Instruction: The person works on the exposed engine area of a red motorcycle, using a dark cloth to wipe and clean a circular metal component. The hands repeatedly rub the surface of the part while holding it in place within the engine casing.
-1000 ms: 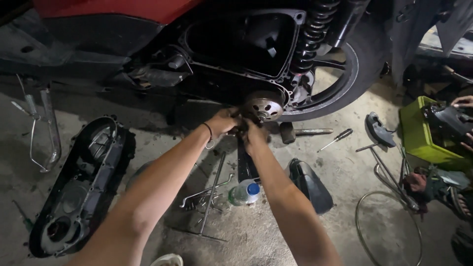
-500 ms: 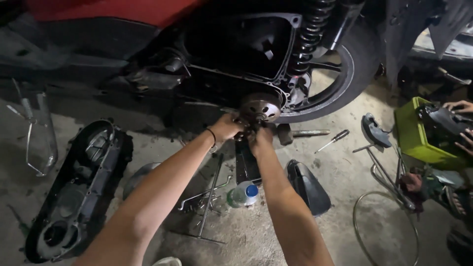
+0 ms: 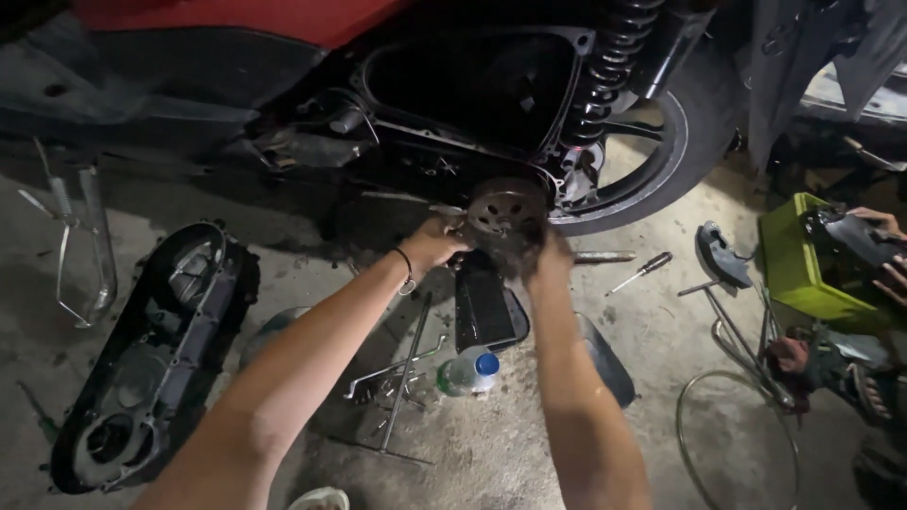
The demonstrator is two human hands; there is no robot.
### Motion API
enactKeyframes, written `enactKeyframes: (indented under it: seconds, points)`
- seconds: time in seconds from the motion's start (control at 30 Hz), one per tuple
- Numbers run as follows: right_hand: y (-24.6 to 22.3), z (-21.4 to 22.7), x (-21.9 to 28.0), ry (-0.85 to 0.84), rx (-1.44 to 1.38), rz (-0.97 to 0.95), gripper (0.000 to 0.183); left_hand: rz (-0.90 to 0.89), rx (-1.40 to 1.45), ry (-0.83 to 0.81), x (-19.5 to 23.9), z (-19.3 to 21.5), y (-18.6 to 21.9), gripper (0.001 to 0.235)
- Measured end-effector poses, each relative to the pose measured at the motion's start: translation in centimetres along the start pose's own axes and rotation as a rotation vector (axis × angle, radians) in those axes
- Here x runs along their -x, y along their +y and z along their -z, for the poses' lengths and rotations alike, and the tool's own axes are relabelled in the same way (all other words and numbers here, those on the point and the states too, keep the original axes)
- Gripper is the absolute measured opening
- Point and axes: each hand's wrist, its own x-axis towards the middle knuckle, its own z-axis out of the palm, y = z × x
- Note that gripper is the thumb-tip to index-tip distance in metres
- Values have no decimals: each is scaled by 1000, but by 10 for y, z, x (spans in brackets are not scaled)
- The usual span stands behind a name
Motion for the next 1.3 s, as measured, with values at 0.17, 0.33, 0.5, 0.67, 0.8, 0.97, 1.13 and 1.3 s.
enactKeyframes:
  seconds: [0.17,0.33,0.5,0.67,0.8,0.97,1.13,1.3]
  points:
    - [75,-17,-87,479,-705,297,26,23,-55,-1,-34,0,-30,66]
    - [61,-8,-64,316,-1329,207,10,56,220,-4,-31,-13,-21,50]
    - [59,15,-47,206,-1758,174,16,-3,424,35,-34,-21,-25,33]
    - [63,21,-28,16,-1902,108,12,-53,1038,20,-121,-5,-108,38]
    - [69,9,-28,10,-1842,23,10,-50,688,385,-86,-32,-55,31]
    - [115,-38,-71,39,-1305,4,12,-120,-18,454,-62,-34,-41,23]
    - [65,-36,-26,-3,-1467,-74,11,-126,-311,537,-56,-34,-30,16]
    - [67,-59,-38,12,-1594,-96,32,-185,-389,490,-27,-31,-18,19]
